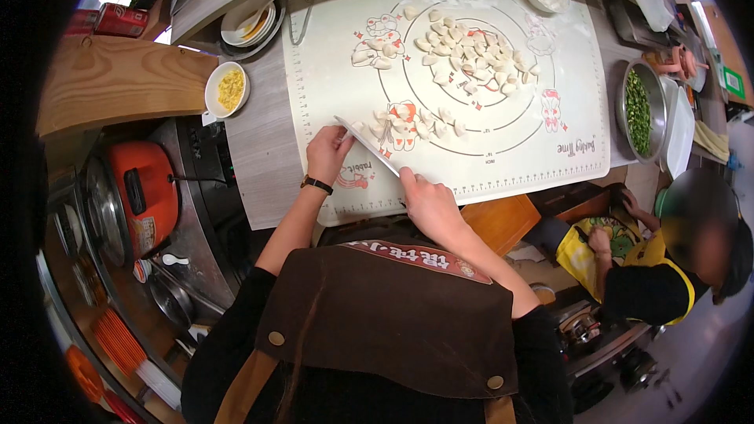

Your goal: The person cuts a long dough rope into small pieces using a knife, then rolls each piece into a ball and flattens it into a round wrapper on a silicone mat. A coworker in a yellow apron is visible nearby handling a bowl of green filling.

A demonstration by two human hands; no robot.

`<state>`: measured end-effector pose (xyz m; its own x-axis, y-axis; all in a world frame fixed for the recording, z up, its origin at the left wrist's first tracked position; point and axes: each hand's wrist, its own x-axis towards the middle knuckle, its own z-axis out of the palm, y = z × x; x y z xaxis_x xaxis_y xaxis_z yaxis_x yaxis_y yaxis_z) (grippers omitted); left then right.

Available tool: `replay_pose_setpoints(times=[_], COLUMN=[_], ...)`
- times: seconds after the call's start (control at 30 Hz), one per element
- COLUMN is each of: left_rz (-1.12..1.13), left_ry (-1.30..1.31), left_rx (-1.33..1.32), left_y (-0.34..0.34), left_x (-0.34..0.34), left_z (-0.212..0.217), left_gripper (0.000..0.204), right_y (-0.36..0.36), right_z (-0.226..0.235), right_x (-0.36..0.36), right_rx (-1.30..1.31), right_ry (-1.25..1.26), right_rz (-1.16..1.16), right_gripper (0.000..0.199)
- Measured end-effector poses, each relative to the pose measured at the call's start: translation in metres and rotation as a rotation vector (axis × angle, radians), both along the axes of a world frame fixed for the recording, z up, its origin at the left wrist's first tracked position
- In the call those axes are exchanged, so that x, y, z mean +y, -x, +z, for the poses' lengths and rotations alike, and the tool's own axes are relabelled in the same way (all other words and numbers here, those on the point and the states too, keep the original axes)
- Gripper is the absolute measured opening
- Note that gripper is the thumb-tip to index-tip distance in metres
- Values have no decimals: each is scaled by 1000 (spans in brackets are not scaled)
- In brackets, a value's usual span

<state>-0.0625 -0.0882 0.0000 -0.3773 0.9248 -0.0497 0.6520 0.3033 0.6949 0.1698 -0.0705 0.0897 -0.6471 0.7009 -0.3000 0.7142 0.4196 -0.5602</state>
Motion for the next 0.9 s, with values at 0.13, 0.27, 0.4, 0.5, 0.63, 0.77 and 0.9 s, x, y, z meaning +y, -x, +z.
replay_pose_setpoints(times=[0.13,0.27,0.4,0.5,0.63,0.77,0.9], left_rz=[-24,34,58,38,-33,-99,-19], left_ry=[-45,52,22,15,-20,-100,-114], left_rx=[44,-37,-60,-4,100,180,89], left_y=[4,4,4,1,0,0,-2], left_x=[-1,-7,-20,-26,-25,-25,-24], left_z=[1,0,-4,-4,-9,-9,-14], left_gripper=[22,23,23,21,19,20,21], right_y=[10,10,3,8,13,19,13], right_z=[-10,-30,-20,4,2,-7,-30], right_x=[3,5,4,-1,-7,-8,-2], right_rx=[-44,11,77,78,-11,-40,-7], right_ry=[25,4,-1,64,51,60,62], right_rz=[7,-6,6,38,52,42,-10], right_gripper=[19,16,18,18,18,19,17])
